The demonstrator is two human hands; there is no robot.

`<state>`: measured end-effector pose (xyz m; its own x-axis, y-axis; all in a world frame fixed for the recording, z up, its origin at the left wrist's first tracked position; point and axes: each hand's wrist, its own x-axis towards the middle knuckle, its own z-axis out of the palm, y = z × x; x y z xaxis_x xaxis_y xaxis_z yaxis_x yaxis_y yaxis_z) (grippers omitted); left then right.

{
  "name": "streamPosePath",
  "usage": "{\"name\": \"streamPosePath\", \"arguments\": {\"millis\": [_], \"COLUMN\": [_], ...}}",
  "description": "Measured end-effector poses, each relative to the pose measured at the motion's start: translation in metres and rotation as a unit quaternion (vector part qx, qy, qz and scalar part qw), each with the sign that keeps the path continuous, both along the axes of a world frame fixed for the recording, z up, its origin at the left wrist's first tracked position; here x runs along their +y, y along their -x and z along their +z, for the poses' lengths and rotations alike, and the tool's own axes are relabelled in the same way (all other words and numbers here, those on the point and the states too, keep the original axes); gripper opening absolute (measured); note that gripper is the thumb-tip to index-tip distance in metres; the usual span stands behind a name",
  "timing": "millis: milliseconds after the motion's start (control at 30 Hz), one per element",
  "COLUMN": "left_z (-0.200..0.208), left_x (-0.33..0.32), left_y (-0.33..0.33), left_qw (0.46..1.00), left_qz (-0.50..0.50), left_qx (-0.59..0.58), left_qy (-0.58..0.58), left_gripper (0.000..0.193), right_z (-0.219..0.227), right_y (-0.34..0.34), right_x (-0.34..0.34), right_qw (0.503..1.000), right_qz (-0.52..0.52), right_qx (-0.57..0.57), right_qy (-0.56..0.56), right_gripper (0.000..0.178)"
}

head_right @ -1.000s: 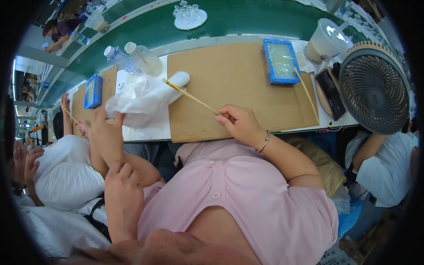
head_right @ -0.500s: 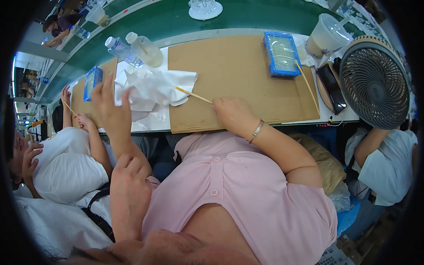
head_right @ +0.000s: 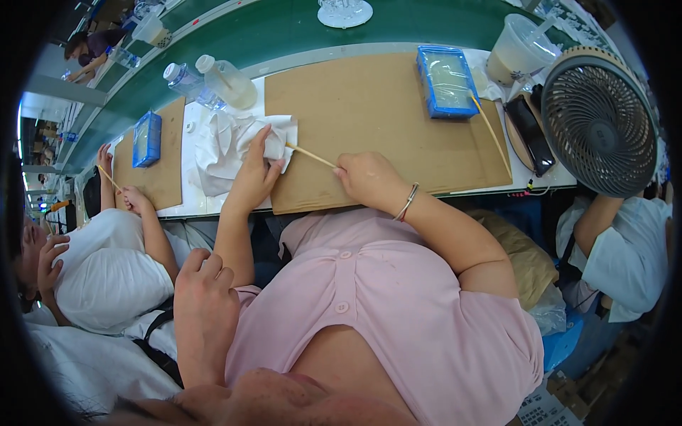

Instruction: Applying glue to clear plastic snowflake components using a wooden stick and cleaning tools on a factory assembly line.

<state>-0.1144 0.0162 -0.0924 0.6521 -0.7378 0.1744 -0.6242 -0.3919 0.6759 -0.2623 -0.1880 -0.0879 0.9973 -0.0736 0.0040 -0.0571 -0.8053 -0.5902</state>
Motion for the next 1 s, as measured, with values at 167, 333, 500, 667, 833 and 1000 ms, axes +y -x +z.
{"name": "streamPosePath", "arguments": {"millis": [167,333,500,667,833,1000], "left_z": [-0.038,-0.050,-0.040,-0.043,0.017,-0.014], "left_x": [0.005,0.028,0.008,0.061,0.011,0.020], "left_y": [-0.022,-0.033,-0.029,-0.072,-0.049,-0.055], "left_qw": [0.992,0.954,0.934,0.988,0.920,0.934], "left_qz": [0.016,-0.049,-0.114,0.035,0.084,0.117], "left_qx": [-0.114,-0.296,-0.339,-0.151,-0.367,-0.308], "left_qy": [-0.057,-0.006,-0.007,0.021,-0.105,-0.139], "left_gripper": [0.047,0.044,0.047,0.044,0.032,0.040], "right_z": [-0.024,-0.012,-0.008,0.004,0.019,0.005], "right_y": [-0.003,-0.008,0.009,0.022,0.037,0.044], "right_x": [-0.015,-0.012,-0.016,-0.032,-0.034,-0.026], "right_qw": [0.984,0.991,0.995,0.970,0.982,0.971], "right_qz": [0.041,0.044,0.033,0.048,-0.009,0.004], "right_qx": [0.028,-0.030,-0.086,-0.176,-0.187,-0.228], "right_qy": [-0.174,-0.125,0.045,0.158,0.011,-0.073], "right_gripper": [0.026,0.023,0.020,0.022,0.025,0.024]}}
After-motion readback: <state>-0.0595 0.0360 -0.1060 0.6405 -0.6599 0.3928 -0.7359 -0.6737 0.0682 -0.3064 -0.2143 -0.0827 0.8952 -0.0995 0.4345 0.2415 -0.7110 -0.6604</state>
